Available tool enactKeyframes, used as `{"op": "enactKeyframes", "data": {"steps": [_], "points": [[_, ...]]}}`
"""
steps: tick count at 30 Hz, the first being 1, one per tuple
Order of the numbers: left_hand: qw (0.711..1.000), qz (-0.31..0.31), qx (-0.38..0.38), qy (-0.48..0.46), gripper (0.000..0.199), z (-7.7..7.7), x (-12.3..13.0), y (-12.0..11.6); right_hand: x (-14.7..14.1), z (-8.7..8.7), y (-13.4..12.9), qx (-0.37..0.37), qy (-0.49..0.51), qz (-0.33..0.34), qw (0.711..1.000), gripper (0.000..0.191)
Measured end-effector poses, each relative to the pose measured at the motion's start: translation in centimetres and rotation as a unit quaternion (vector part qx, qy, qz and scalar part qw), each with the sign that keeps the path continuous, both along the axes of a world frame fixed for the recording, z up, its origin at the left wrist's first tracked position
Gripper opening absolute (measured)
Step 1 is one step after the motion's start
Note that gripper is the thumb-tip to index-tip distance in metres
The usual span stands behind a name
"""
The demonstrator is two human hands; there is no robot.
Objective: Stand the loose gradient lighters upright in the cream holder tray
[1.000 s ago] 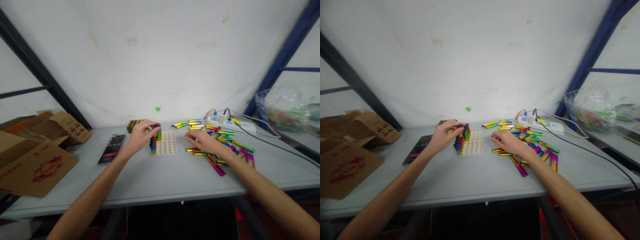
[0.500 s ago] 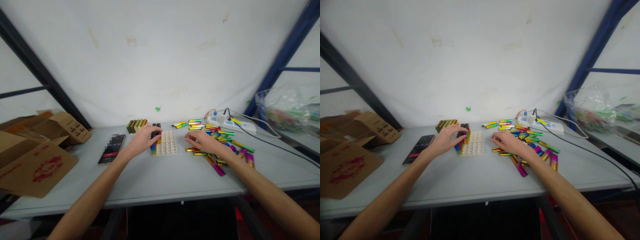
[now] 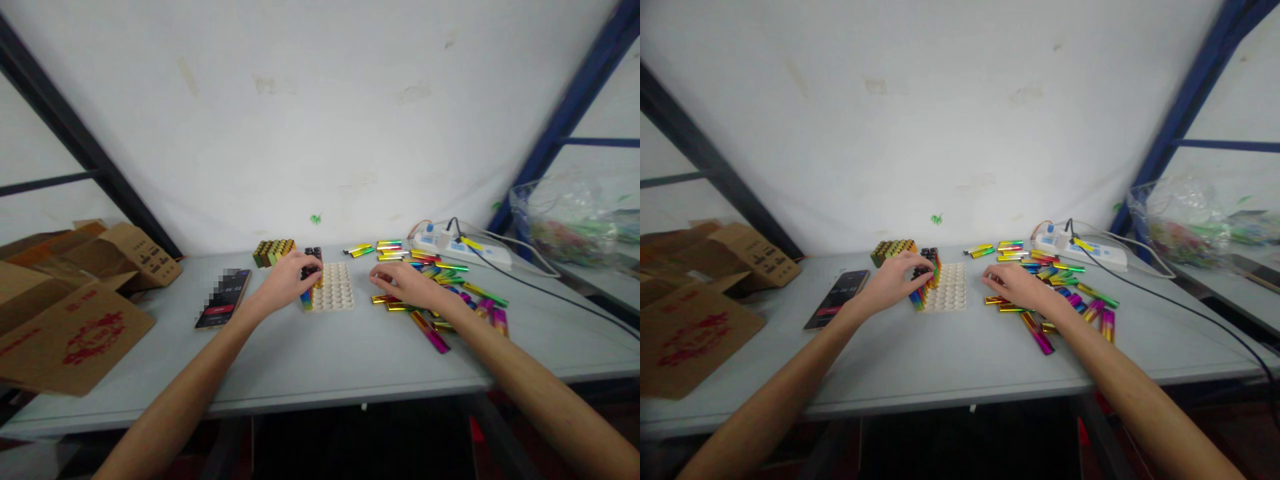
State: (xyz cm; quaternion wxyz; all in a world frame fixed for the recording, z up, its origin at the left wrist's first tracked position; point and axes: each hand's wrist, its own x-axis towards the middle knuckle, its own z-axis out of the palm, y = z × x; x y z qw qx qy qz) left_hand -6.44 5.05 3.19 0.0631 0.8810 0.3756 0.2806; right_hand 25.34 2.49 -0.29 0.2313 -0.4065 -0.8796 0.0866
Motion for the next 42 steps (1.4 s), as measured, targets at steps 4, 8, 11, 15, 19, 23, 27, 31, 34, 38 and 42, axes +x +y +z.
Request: {"op": "enactKeyframes", "data": {"steps": [4, 8, 11, 15, 19, 23, 27, 31, 34, 38, 42], "points": [[1.0, 0.003, -0.003, -0.013, 0.017, -0.1, 0.0, 0.0, 0.7, -0.1, 0.6, 0.024, -0.007, -0.035, 0.999, 0.026], [1.0, 0.006, 0.008, -0.003, 0.02, -0.3, 0.1, 0.1, 2.1, -0.5, 1.6, 0.055, -0.035, -0.102, 0.993, 0.026], [1.0, -0.001, 0.03, 0.01, 0.026, -0.4, 0.2, 0.1, 3.7, -1.3, 2.5, 0.088, -0.062, -0.135, 0.985, 0.024], [0.999, -0.017, 0.05, 0.006, 0.029, -0.6, 0.4, 0.0, 5.5, -2.6, 3.7, 0.097, -0.099, -0.149, 0.979, 0.028], [0.996, -0.015, 0.088, -0.012, 0.028, -0.7, 0.5, -0.1, 6.2, -3.3, 4.5, 0.064, -0.124, -0.13, 0.982, 0.029], [0.988, -0.024, 0.144, -0.045, 0.022, -0.4, 0.7, -0.6, 6.1, -3.3, 4.8, 0.053, -0.133, -0.137, 0.98, 0.03], [0.976, -0.042, 0.194, -0.093, 0.017, 0.0, 1.3, -1.6, 5.8, -3.2, 4.7, 0.056, -0.141, -0.137, 0.979, 0.031], [0.967, -0.075, 0.21, -0.124, 0.014, -0.2, 2.2, -2.7, 5.7, -2.9, 4.6, 0.048, -0.136, -0.119, 0.982, 0.029], [0.963, -0.116, 0.209, -0.126, 0.011, -0.7, 2.9, -3.4, 5.8, -2.8, 4.6, 0.033, -0.12, -0.096, 0.988, 0.027], [0.961, -0.154, 0.198, -0.12, 0.01, -1.4, 3.6, -4.1, 5.7, -2.8, 4.4, 0.039, -0.073, -0.074, 0.994, 0.02], [0.962, -0.165, 0.182, -0.12, 0.01, -2.0, 4.1, -4.5, 4.9, -2.1, 3.9, 0.108, 0.01, -0.086, 0.99, 0.02]]}}
